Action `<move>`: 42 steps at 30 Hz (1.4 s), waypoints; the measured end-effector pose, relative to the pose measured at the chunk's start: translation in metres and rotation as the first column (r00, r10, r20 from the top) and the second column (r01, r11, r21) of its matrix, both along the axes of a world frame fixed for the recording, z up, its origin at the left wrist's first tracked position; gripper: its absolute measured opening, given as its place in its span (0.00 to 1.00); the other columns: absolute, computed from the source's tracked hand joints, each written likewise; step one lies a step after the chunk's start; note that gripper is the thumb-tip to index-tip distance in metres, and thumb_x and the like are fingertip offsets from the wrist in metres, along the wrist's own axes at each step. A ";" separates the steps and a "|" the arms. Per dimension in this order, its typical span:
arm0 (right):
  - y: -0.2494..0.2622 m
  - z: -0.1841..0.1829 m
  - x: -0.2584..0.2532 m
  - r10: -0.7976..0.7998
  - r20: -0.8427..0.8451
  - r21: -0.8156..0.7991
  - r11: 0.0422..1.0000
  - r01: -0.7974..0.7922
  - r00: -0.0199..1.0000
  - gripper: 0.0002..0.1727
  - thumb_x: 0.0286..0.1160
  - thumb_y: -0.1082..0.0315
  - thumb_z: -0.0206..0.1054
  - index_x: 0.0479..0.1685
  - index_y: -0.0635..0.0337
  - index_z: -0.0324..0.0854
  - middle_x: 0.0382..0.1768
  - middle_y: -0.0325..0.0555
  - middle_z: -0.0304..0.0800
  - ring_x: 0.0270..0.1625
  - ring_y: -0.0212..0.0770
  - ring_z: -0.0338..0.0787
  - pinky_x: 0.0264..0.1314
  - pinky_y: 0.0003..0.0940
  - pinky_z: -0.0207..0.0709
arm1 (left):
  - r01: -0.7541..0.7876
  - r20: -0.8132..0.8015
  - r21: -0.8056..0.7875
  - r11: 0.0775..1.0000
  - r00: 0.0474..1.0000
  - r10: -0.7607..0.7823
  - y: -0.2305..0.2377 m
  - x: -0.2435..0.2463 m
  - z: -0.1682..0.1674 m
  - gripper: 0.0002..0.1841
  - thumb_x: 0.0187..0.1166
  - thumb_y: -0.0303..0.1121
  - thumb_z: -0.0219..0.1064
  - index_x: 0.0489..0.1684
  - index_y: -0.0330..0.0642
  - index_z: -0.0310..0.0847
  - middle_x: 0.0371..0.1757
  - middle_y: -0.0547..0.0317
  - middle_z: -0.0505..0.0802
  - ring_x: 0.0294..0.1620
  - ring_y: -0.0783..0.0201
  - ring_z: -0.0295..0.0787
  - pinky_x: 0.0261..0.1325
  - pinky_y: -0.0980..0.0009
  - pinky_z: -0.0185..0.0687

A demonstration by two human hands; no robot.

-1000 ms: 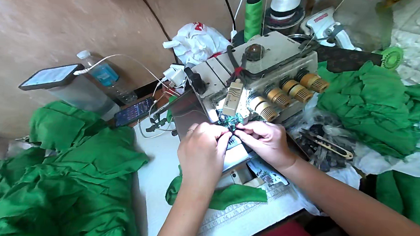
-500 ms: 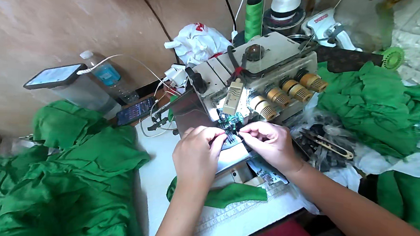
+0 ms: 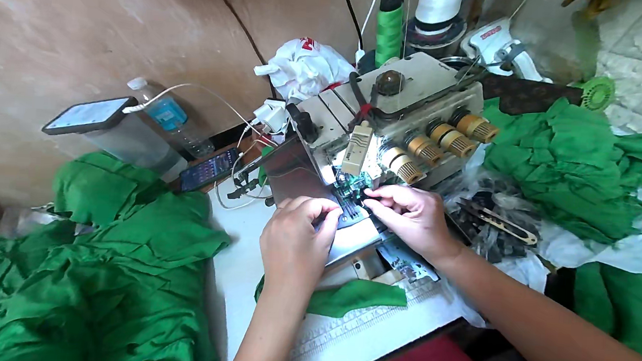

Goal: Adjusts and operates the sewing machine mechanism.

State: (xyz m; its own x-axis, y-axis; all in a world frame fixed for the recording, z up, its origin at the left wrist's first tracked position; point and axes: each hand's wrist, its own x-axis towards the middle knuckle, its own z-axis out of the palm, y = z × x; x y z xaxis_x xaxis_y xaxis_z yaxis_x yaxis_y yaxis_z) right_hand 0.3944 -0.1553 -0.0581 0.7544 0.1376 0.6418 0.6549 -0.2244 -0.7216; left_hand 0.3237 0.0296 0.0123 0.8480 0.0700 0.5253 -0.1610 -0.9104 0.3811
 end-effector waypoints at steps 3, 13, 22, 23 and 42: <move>-0.001 -0.001 -0.001 0.011 -0.003 0.016 1.000 -0.011 1.000 0.10 0.73 0.63 0.73 0.44 0.58 0.95 0.27 0.34 0.92 0.25 0.15 0.80 0.30 0.12 0.74 | 0.014 0.016 -0.013 1.000 1.000 -0.013 0.003 -0.002 0.000 0.08 0.75 0.43 0.71 0.32 0.57 0.96 0.36 0.73 0.97 0.41 0.75 0.91 0.44 0.71 0.83; 0.000 0.000 0.001 0.027 0.008 0.030 0.999 -0.027 1.000 0.10 0.72 0.64 0.74 0.43 0.59 0.95 0.28 0.35 0.93 0.27 0.16 0.81 0.31 0.13 0.75 | -0.018 0.016 0.060 0.998 1.000 0.017 -0.008 0.007 -0.001 0.07 0.74 0.42 0.72 0.31 0.56 0.97 0.40 0.67 0.97 0.46 0.65 0.93 0.46 0.60 0.84; 0.002 -0.002 0.003 0.028 0.009 0.028 0.999 -0.028 1.000 0.09 0.73 0.63 0.73 0.41 0.59 0.95 0.28 0.36 0.92 0.25 0.16 0.80 0.30 0.13 0.75 | -0.060 0.017 0.070 0.996 0.998 0.059 -0.006 0.006 0.001 0.07 0.72 0.42 0.73 0.30 0.56 0.97 0.38 0.66 0.96 0.43 0.64 0.92 0.42 0.60 0.83; 0.002 -0.002 0.003 0.031 0.007 0.029 0.999 -0.031 0.999 0.09 0.73 0.63 0.73 0.41 0.59 0.95 0.28 0.36 0.92 0.26 0.16 0.80 0.30 0.13 0.75 | -0.059 0.016 0.075 0.995 0.998 0.058 -0.007 0.006 0.002 0.07 0.72 0.42 0.73 0.30 0.56 0.97 0.38 0.66 0.96 0.43 0.64 0.92 0.42 0.60 0.83; 0.005 -0.003 0.004 0.050 -0.003 0.024 0.998 -0.050 0.999 0.10 0.74 0.63 0.73 0.42 0.59 0.95 0.28 0.35 0.92 0.26 0.17 0.80 0.31 0.14 0.75 | -0.065 0.011 0.117 0.991 0.998 0.064 -0.014 0.006 0.006 0.07 0.71 0.40 0.72 0.27 0.55 0.96 0.36 0.65 0.96 0.42 0.62 0.93 0.40 0.58 0.83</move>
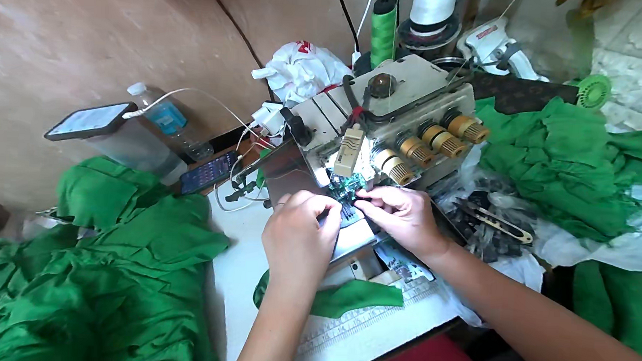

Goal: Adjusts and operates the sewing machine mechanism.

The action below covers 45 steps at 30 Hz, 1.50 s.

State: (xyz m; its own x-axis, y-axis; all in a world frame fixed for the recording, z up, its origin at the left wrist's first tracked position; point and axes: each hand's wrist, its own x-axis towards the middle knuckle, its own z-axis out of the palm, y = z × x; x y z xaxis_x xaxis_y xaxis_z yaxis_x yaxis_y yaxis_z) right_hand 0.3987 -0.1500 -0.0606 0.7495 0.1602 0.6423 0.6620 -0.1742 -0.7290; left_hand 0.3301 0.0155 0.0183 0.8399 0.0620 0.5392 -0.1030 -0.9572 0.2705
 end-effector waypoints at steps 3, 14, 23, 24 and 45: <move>0.000 0.000 0.001 0.003 -0.007 0.002 1.000 -0.003 1.000 0.10 0.74 0.63 0.73 0.40 0.59 0.95 0.28 0.35 0.92 0.26 0.17 0.80 0.32 0.15 0.75 | -0.015 -0.023 0.007 1.000 1.000 0.015 -0.005 0.004 0.001 0.07 0.70 0.41 0.73 0.27 0.54 0.96 0.31 0.63 0.93 0.40 0.59 0.92 0.38 0.56 0.81; 0.001 -0.001 0.001 0.000 -0.001 0.006 1.000 0.000 1.000 0.10 0.73 0.63 0.73 0.42 0.60 0.95 0.27 0.35 0.91 0.25 0.17 0.79 0.31 0.14 0.74 | -0.065 -0.009 -0.006 0.998 0.998 0.065 0.000 -0.002 0.004 0.07 0.68 0.41 0.72 0.24 0.54 0.94 0.33 0.65 0.95 0.40 0.62 0.92 0.37 0.57 0.80; 0.001 -0.001 0.001 0.016 -0.004 0.030 0.999 -0.016 1.000 0.09 0.72 0.64 0.73 0.39 0.60 0.94 0.28 0.35 0.92 0.26 0.15 0.79 0.32 0.13 0.73 | -0.044 -0.025 0.021 0.999 0.999 0.044 -0.012 0.006 0.002 0.08 0.68 0.42 0.73 0.23 0.54 0.94 0.27 0.64 0.91 0.36 0.60 0.91 0.34 0.58 0.78; 0.002 -0.001 0.001 0.015 -0.007 0.035 0.999 -0.015 1.000 0.09 0.72 0.64 0.73 0.39 0.60 0.94 0.28 0.35 0.92 0.26 0.15 0.79 0.32 0.13 0.73 | -0.045 -0.030 0.026 0.999 0.998 0.046 -0.013 0.006 0.003 0.08 0.68 0.42 0.73 0.24 0.54 0.94 0.27 0.63 0.91 0.37 0.59 0.91 0.34 0.57 0.78; -0.024 0.011 -0.016 0.080 -0.199 0.175 0.983 -0.045 0.977 0.07 0.81 0.70 0.63 0.45 0.62 0.86 0.35 0.36 0.93 0.33 0.25 0.92 0.36 0.23 0.89 | 0.035 -0.054 -0.034 0.999 0.998 -0.037 0.008 -0.005 0.001 0.07 0.76 0.41 0.72 0.34 0.54 0.96 0.36 0.67 0.97 0.44 0.65 0.93 0.48 0.59 0.84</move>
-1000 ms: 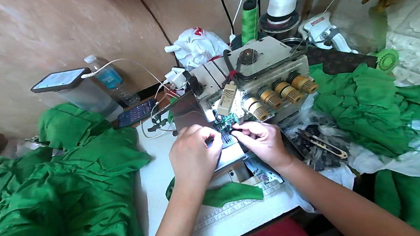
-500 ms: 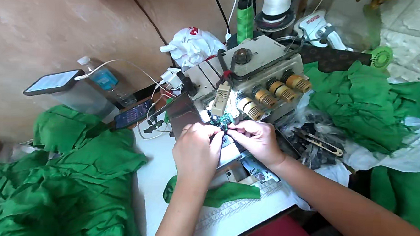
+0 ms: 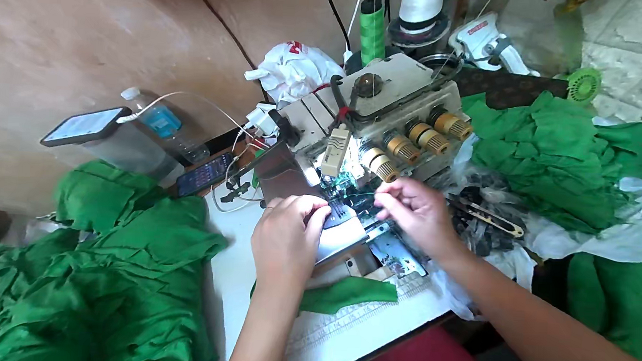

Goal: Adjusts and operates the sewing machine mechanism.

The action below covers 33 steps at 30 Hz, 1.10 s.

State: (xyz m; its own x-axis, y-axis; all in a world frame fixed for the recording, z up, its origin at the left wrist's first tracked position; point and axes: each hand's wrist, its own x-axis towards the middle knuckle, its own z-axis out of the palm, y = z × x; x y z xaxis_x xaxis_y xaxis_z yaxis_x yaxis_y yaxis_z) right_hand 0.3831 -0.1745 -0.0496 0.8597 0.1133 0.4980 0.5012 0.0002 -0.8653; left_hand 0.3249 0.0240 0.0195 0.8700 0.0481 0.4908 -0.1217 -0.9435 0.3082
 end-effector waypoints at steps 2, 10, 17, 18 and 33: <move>-0.017 0.002 -0.004 0.073 -0.092 0.126 0.990 -0.062 0.993 0.08 0.84 0.72 0.57 0.48 0.57 0.82 0.47 0.38 0.96 0.46 0.34 0.97 0.49 0.32 0.92 | 0.050 -0.006 -0.062 0.997 0.999 -0.051 0.009 0.000 -0.006 0.07 0.76 0.40 0.71 0.35 0.52 0.95 0.35 0.68 0.95 0.42 0.69 0.91 0.48 0.64 0.84; -0.028 0.010 -0.003 0.466 -0.186 0.645 0.722 -0.251 0.865 0.14 0.89 0.63 0.51 0.40 0.36 0.82 0.46 0.35 0.97 0.59 0.38 0.94 0.71 0.42 0.83 | 0.085 0.001 -0.185 0.979 0.996 -0.086 0.008 0.014 -0.007 0.05 0.75 0.31 0.74 0.38 0.39 0.87 0.42 0.54 0.90 0.45 0.61 0.88 0.51 0.61 0.84; -0.024 0.008 0.005 0.245 -0.048 0.268 0.937 -0.223 0.968 0.07 0.85 0.66 0.57 0.44 0.40 0.79 0.30 0.24 0.86 0.33 0.22 0.87 0.41 0.19 0.84 | 0.196 -0.001 -0.222 0.955 0.980 -0.201 0.018 0.025 -0.008 0.11 0.78 0.28 0.69 0.51 0.31 0.85 0.66 0.42 0.87 0.69 0.53 0.84 0.72 0.56 0.79; -0.023 0.008 0.005 0.192 -0.009 0.183 0.965 -0.187 0.981 0.07 0.84 0.68 0.58 0.46 0.41 0.78 0.31 0.23 0.85 0.33 0.20 0.85 0.39 0.16 0.82 | 0.198 -0.023 -0.205 0.959 0.978 -0.207 0.020 0.026 -0.008 0.12 0.79 0.29 0.67 0.53 0.31 0.86 0.68 0.42 0.87 0.72 0.49 0.82 0.75 0.51 0.76; 0.002 0.015 0.006 -0.078 0.411 -0.515 0.803 0.301 0.908 0.10 0.77 0.63 0.68 0.44 0.57 0.93 0.40 0.44 0.96 0.46 0.43 0.94 0.54 0.41 0.86 | 0.238 0.030 0.028 0.971 0.970 -0.239 0.029 0.021 -0.010 0.10 0.86 0.32 0.61 0.38 0.36 0.83 0.40 0.48 0.89 0.50 0.50 0.88 0.56 0.52 0.83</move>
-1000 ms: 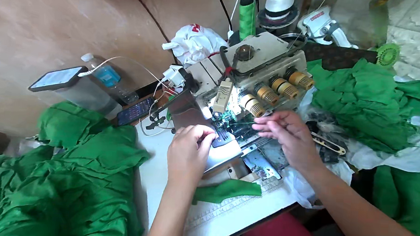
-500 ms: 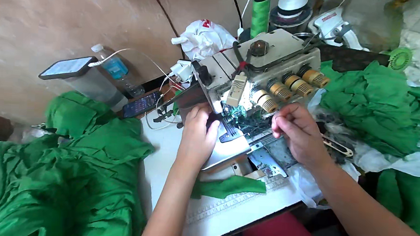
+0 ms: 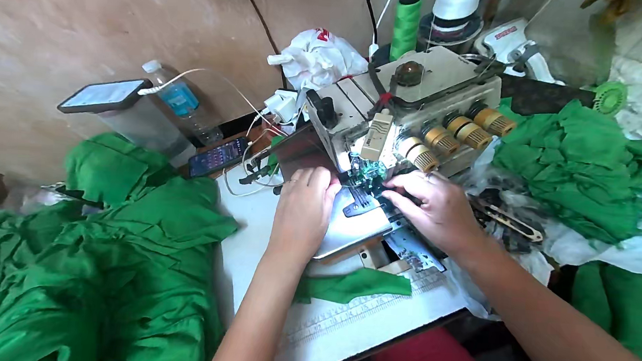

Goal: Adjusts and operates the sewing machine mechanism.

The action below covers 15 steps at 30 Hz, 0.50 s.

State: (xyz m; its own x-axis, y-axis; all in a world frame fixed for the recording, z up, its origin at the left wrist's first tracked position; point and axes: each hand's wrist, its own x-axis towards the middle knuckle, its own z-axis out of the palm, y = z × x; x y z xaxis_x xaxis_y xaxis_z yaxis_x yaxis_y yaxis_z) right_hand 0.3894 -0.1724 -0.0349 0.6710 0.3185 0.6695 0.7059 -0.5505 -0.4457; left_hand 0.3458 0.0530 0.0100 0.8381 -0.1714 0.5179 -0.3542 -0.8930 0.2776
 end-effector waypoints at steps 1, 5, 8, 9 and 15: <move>0.002 -0.001 0.000 -0.006 0.009 0.020 1.000 0.006 1.000 0.10 0.77 0.63 0.68 0.42 0.56 0.94 0.38 0.43 0.95 0.44 0.41 0.93 0.52 0.39 0.85 | 0.005 0.003 0.019 1.000 1.000 -0.005 0.003 -0.005 0.001 0.09 0.86 0.32 0.61 0.40 0.37 0.84 0.38 0.51 0.89 0.48 0.52 0.89 0.54 0.53 0.83; 0.007 -0.003 0.000 -0.041 0.000 0.065 0.997 0.041 0.999 0.11 0.77 0.61 0.68 0.40 0.54 0.95 0.36 0.41 0.95 0.41 0.39 0.92 0.48 0.37 0.85 | 0.036 -0.120 -0.036 0.999 0.992 -0.040 0.017 -0.033 0.012 0.13 0.87 0.39 0.58 0.44 0.44 0.88 0.37 0.60 0.92 0.38 0.65 0.90 0.43 0.66 0.87; 0.010 -0.004 0.001 -0.066 -0.029 0.098 0.993 0.068 0.997 0.12 0.77 0.59 0.68 0.37 0.53 0.95 0.36 0.40 0.96 0.42 0.38 0.94 0.48 0.38 0.86 | 0.038 -0.334 -0.090 0.995 0.940 -0.066 0.029 -0.048 0.033 0.16 0.86 0.48 0.59 0.43 0.51 0.90 0.29 0.70 0.90 0.29 0.75 0.86 0.35 0.74 0.84; 0.011 -0.005 0.001 -0.073 -0.030 0.112 0.991 0.076 0.997 0.12 0.77 0.58 0.68 0.37 0.53 0.95 0.36 0.39 0.97 0.42 0.37 0.94 0.49 0.37 0.86 | 0.020 -0.423 -0.078 0.997 0.905 -0.052 0.031 -0.049 0.042 0.18 0.86 0.51 0.57 0.42 0.52 0.90 0.27 0.72 0.90 0.27 0.75 0.86 0.33 0.72 0.84; 0.019 -0.011 -0.001 -0.140 0.010 0.174 0.975 0.136 0.990 0.11 0.74 0.59 0.71 0.35 0.54 0.95 0.37 0.40 0.98 0.45 0.37 0.94 0.52 0.33 0.84 | -0.132 -0.352 0.020 0.991 0.927 0.130 0.023 -0.017 0.049 0.14 0.88 0.41 0.62 0.43 0.41 0.90 0.26 0.54 0.89 0.29 0.54 0.87 0.37 0.48 0.82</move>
State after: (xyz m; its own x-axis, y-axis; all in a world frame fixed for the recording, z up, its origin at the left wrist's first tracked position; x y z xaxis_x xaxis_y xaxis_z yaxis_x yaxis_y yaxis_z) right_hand 0.3884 -0.1532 -0.0461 0.6851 0.1022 0.7213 0.6391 -0.5595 -0.5277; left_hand 0.3293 0.0756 0.0589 0.9813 -0.0464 0.1867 -0.1134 -0.9233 0.3669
